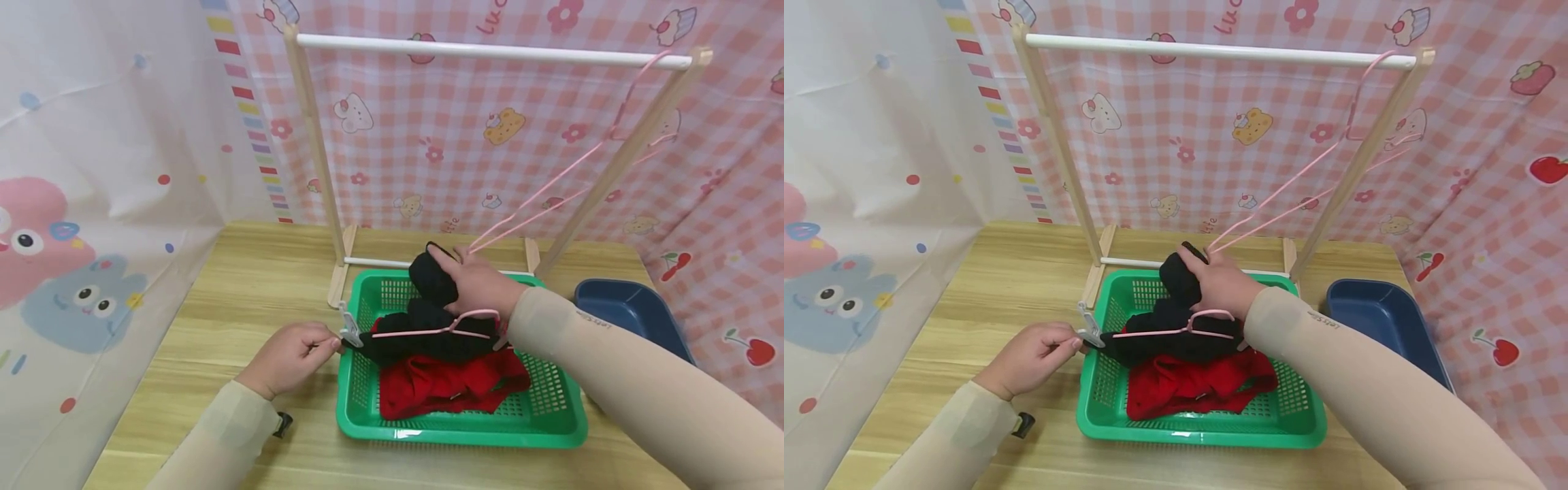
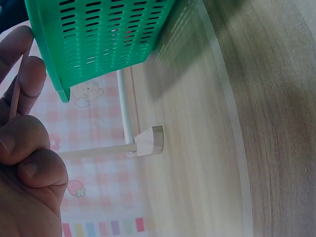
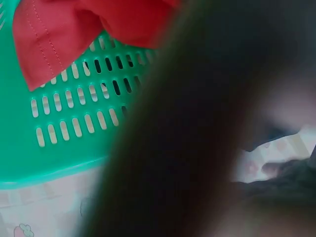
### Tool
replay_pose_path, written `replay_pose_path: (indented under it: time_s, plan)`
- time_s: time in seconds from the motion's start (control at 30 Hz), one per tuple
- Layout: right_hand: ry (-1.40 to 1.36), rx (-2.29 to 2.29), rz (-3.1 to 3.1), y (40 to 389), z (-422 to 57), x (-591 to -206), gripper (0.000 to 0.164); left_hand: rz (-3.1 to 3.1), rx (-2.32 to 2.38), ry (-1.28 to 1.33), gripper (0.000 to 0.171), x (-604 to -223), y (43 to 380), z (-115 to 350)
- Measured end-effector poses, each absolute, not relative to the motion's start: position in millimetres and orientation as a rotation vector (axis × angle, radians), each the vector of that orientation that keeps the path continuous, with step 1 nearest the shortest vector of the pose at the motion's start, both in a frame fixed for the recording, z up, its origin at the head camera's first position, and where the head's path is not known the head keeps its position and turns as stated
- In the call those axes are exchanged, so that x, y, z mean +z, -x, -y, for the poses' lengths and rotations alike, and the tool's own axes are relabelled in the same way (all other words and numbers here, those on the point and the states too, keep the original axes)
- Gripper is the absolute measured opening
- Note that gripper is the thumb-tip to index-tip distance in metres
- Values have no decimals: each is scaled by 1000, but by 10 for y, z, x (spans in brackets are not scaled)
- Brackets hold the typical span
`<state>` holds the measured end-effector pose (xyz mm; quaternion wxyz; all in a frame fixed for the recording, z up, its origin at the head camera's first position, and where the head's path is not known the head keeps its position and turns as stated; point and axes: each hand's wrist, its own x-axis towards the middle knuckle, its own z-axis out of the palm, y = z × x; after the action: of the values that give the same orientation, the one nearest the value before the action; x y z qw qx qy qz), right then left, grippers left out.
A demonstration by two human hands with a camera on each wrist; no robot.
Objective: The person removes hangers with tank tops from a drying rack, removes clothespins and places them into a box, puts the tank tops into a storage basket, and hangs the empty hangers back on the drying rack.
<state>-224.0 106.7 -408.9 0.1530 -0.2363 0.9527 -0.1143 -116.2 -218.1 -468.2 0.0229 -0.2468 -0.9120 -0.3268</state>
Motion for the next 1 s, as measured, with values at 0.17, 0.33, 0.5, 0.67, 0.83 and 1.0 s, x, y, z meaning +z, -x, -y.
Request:
replay_pose_path:
  time_s: [0.17, 0.33, 0.5, 0.67, 0.83, 1.0]
  plan:
    - [709, -217, -2637, 2282, -1044, -4140, 92, 2825, -1014, 773, 21, -4678, 1158, 2177]
    - [803, -202, -2636, 2335, -1029, -4175, 81, 2821, -1037, 756, 20, -4678, 1154, 2175]
    - [889, -222, -2685, 2367, -1017, -4185, 69, 2822, -1048, 752, 20, -4683, 1153, 2176]
    - [896, -240, -2715, 2378, -972, -4167, 60, 2823, -1069, 752, 20, -4692, 1155, 2183]
    - [854, -228, -2698, 2430, -957, -4205, 61, 2817, -1079, 753, 20, -4714, 1160, 2190]
    - [641, -332, -2608, 2513, -988, -4233, 64, 2813, -1085, 758, 20, -4713, 1165, 2186]
